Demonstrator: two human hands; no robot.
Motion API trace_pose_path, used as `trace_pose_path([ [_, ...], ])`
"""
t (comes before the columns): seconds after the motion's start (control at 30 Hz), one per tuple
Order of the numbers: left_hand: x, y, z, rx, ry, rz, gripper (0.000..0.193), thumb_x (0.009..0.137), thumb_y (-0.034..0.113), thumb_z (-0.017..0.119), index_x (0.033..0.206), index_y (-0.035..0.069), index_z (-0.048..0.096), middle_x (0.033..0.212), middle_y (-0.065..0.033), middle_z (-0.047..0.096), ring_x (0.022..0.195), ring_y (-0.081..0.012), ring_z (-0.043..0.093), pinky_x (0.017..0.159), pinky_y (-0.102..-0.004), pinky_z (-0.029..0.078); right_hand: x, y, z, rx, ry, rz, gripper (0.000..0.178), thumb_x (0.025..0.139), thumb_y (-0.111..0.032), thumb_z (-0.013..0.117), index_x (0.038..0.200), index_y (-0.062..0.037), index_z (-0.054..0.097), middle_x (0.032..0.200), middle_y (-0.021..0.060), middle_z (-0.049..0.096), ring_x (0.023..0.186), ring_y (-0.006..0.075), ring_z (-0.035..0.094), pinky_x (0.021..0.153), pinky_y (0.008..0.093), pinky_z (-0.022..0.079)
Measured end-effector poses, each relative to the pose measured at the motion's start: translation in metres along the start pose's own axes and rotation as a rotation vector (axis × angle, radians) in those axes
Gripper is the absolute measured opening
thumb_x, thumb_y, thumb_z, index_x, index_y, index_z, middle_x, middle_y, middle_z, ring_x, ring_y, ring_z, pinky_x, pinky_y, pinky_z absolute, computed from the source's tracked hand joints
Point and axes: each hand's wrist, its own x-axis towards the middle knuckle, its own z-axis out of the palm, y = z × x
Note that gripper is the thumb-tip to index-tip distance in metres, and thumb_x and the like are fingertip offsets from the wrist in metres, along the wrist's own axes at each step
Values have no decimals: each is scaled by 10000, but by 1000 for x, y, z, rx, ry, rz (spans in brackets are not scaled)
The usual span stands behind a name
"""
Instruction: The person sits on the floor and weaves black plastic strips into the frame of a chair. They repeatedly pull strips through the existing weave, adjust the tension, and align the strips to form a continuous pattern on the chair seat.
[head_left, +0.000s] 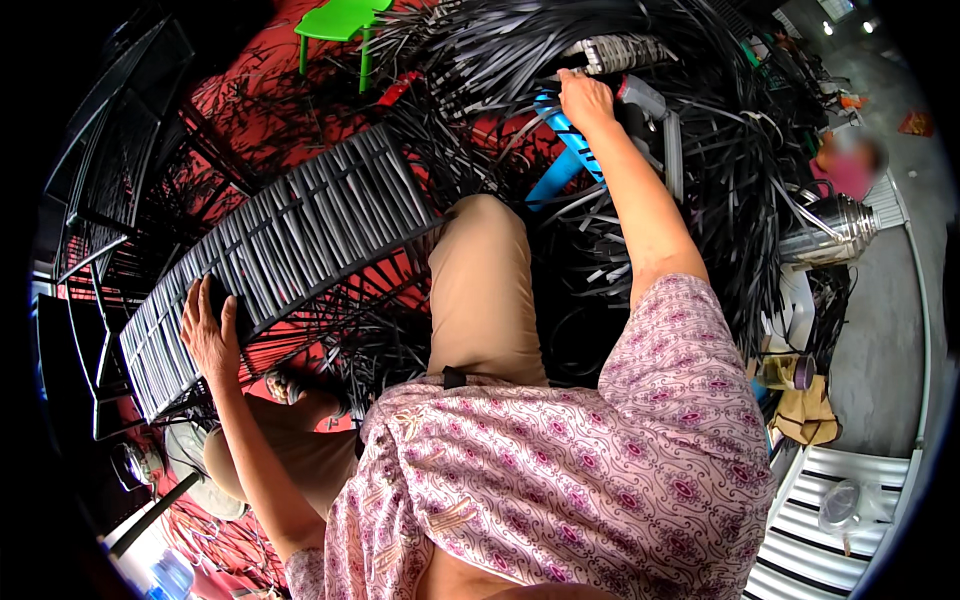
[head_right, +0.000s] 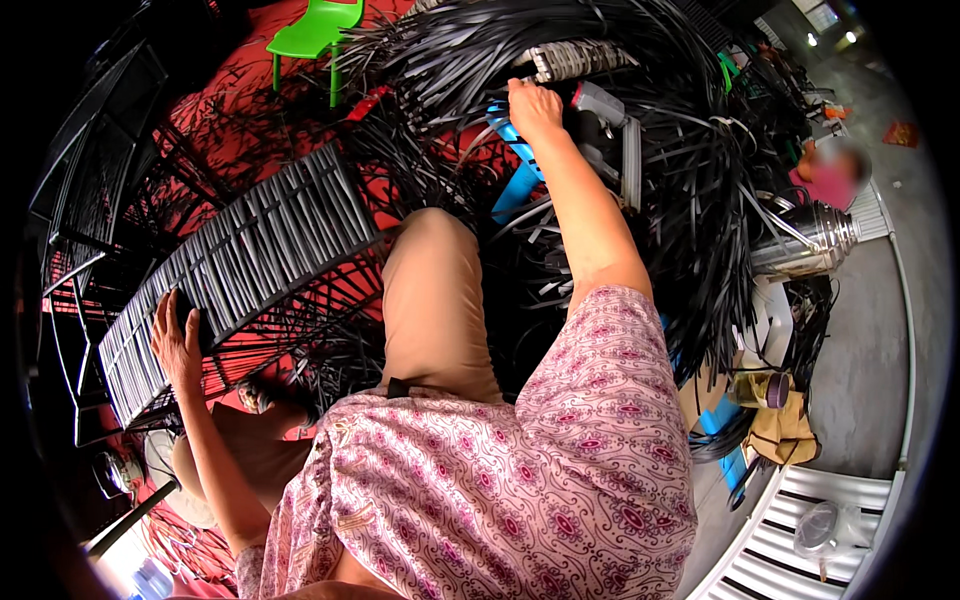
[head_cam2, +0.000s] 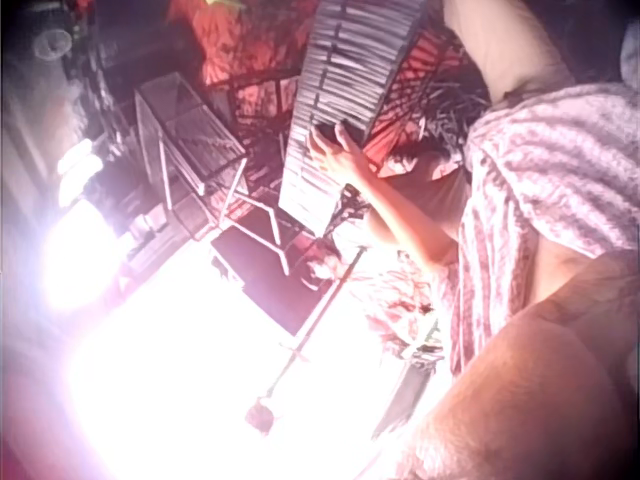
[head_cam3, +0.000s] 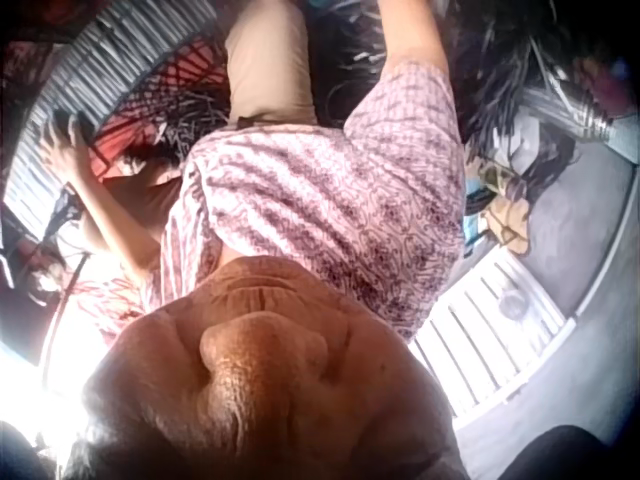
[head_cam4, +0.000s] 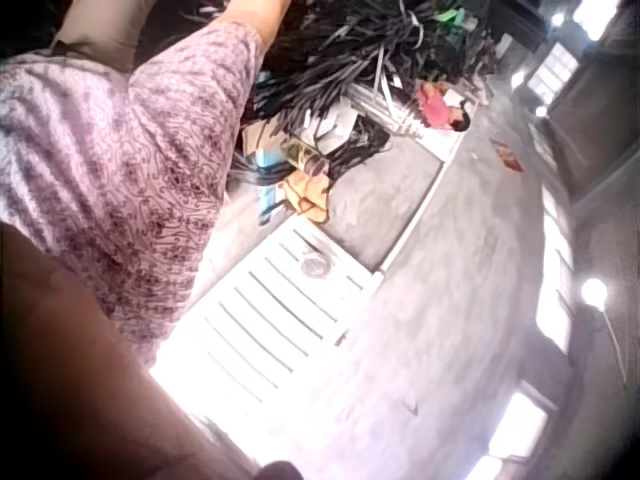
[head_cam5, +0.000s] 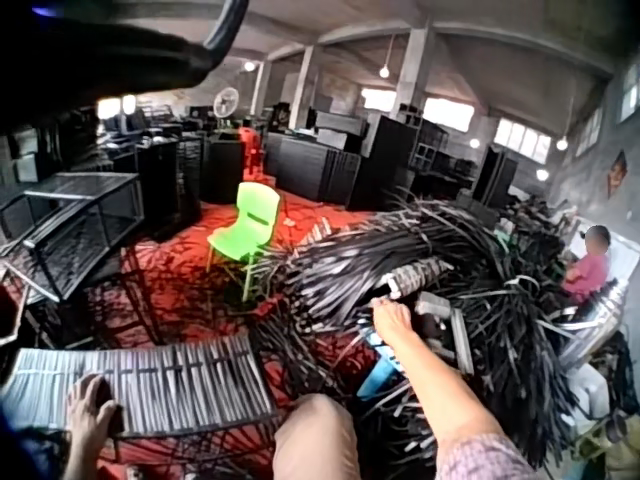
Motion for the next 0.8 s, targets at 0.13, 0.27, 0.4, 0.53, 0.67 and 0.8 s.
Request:
trace_pose_path([
  [0.13, -1, 1, -1, 7, 11, 1, 621, 952, 551, 450, 1433, 159, 468, 1464, -72, 441, 1358, -283, 383, 1119, -422, 235, 1, 1, 4, -23, -4, -47, 181, 904, -156, 505, 928, -70, 663, 975, 159, 679, 853, 363, 676, 754, 484, 529],
  [0.27, -3, 6, -5, -18, 25, -3, 605, 947, 528, 472, 1420, 151, 480, 1456, -65, 448, 1357, -268, 388, 1119, -418, 237, -12, 1, -3, 182, 124, -31, 154, 859, -244, 621, 846, -100, 672, 926, 149, 641, 818, 361, 656, 735, 493, 516],
  [0.4, -1, 3, -3, -18, 21, -3, 602, 939, 501, 494, 1419, 139, 479, 1458, -65, 447, 1358, -267, 387, 1117, -413, 241, -21, 5, -7, 200, 74, -80, 112, 869, -239, 643, 891, -135, 679, 941, 143, 613, 850, 365, 645, 770, 489, 517],
  [0.53, -1, 6, -5, -27, 26, 5, 584, 941, 478, 503, 1417, 140, 481, 1457, -67, 449, 1352, -264, 395, 1109, -410, 252, -18, 8, -2, 171, 30, -141, 114, 873, -147, 579, 937, -122, 671, 994, 177, 625, 875, 388, 643, 796, 499, 515],
  [0.67, -1, 6, -5, -8, 37, -2, 582, 937, 479, 511, 1417, 150, 483, 1452, -66, 456, 1348, -253, 402, 1096, -395, 264, -5, 13, 2, 127, -44, -126, 170, 862, -126, 557, 941, -122, 707, 992, 143, 654, 869, 384, 646, 799, 488, 509],
  [0.8, -3, -1, -1, -3, 62, 15, 552, 950, 462, 502, 1412, 160, 485, 1434, -61, 468, 1333, -256, 414, 1094, -396, 269, 2, 14, -4, 120, -54, -161, 157, 861, -178, 592, 940, -128, 718, 979, 129, 665, 897, 355, 649, 809, 459, 513],
])
